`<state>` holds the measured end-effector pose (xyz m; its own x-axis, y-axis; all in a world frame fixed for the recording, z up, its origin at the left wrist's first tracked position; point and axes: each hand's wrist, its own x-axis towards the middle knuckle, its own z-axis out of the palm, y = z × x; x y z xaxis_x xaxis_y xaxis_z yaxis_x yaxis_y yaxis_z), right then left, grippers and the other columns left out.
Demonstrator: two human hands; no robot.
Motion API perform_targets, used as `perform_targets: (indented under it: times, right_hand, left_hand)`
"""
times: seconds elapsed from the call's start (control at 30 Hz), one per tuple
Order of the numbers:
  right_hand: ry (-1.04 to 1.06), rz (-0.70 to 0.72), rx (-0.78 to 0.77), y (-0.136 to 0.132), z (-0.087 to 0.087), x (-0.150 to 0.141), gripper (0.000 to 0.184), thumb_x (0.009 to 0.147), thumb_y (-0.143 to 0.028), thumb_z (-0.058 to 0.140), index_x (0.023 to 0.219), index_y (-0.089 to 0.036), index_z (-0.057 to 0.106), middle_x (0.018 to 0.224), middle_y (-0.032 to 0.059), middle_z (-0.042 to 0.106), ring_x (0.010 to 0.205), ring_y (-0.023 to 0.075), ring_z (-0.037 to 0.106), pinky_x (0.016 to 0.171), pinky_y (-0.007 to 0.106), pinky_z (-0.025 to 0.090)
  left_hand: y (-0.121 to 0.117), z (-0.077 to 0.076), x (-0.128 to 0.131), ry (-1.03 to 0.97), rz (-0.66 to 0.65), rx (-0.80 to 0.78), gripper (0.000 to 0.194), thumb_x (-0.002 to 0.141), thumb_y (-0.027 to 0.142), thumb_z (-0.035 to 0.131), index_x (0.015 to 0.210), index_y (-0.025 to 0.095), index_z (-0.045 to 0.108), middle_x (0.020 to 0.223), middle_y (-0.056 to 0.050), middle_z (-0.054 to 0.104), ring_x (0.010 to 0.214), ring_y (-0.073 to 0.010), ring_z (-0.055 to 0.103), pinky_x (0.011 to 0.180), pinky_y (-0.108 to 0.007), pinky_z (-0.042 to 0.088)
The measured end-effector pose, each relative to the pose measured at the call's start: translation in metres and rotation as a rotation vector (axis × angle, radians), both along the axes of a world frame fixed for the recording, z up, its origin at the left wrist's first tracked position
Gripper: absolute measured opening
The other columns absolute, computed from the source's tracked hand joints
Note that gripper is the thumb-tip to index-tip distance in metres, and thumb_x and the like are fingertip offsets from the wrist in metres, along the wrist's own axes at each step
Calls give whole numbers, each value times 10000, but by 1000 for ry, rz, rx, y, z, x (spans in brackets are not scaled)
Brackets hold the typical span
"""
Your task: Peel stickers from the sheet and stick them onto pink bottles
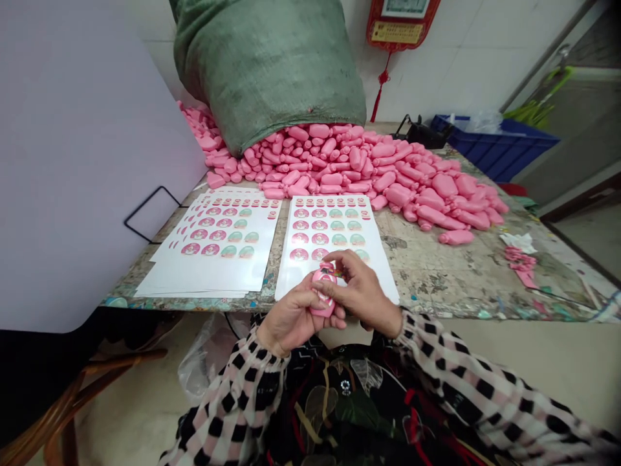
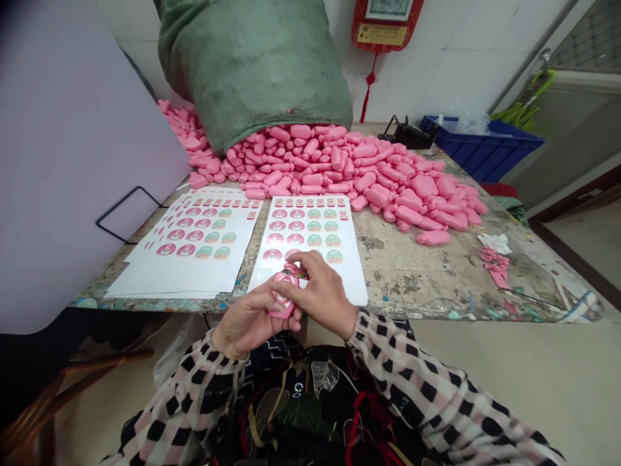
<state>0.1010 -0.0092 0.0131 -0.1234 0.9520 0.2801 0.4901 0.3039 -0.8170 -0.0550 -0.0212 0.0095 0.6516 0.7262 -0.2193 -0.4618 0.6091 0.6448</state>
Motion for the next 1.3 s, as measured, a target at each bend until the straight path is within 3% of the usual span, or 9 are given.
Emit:
perform_targets:
  times: [0.33,0.43,0.53,0.63,0.73,0.9,1.07,1.2,1.3]
  right_hand:
    - [-25,123,-74,5,-14,19,354,744,-467,624,1001,-229,578,796,-6,542,715,126,510,634,243,410]
    - [-158,11,-7,33,-18,71,278,775,-419,594,966,-217,597,838,20,571,752,147,528,666,270,421]
    - [-382,-300,69,68,-21,147,221,785,-359,561,900,-182,624,879,66,594,795,187,544,699,314,417]
    - [-661,-604,-11,91,-21,217,313,783,-359,528,991,-148,627,1001,149,564,851,249,552,710,372,400]
    - [-830,-660,-150,102,-22,254,439,793,-428,499,1114,-140,581,1074,203,529,881,307,550,680,406,381]
    - [-893,-550,-127,119,-31,250,412,772,-451,538,1037,-138,573,972,179,554,844,312,555,672,399,361]
    - [-949,-553,-130,123,-25,230,317,810,-445,488,904,-149,553,856,150,569,761,252,561,597,333,295]
    - [-892,-607,-114,111,-7,218,261,845,-432,444,824,-190,537,663,67,522,606,173,493,537,296,237]
    - [-532,-563,-7,87,5,191,270,833,-477,469,842,-217,538,625,16,475,537,129,398,501,270,232]
  left_hand:
    - [-30,-6,-17,334,82,21,366,788,255,563,1118,207,413,695,18,537,464,-88,481,416,-229,433]
    - [-47,-19,-43,480,194,1,459,763,324,598,1155,191,398,667,14,561,444,-98,484,411,-246,441]
    - [-67,-44,-81,617,375,-70,527,695,394,654,1119,185,420,609,26,566,400,-93,455,368,-224,404]
    - [-89,-78,-119,757,509,-201,517,599,443,707,971,175,469,557,29,567,400,-105,468,376,-224,401]
    - [-108,-113,-144,928,615,-290,507,594,469,673,957,184,464,543,30,569,409,-111,477,369,-209,374]
    - [-126,-161,-151,1369,490,-353,437,689,441,514,1037,184,454,421,64,468,364,-144,497,366,-207,339]
    - [-116,-183,-149,1653,253,-238,573,742,518,390,1104,83,481,475,-1,515,484,-236,604,484,-324,466]
    - [-102,-172,-166,1772,284,-100,670,716,523,452,1209,70,461,814,-132,647,849,-305,639,776,-414,471]
    - [-96,-140,-169,1803,419,48,542,757,479,430,1155,131,546,932,-128,660,909,-288,620,828,-405,454]
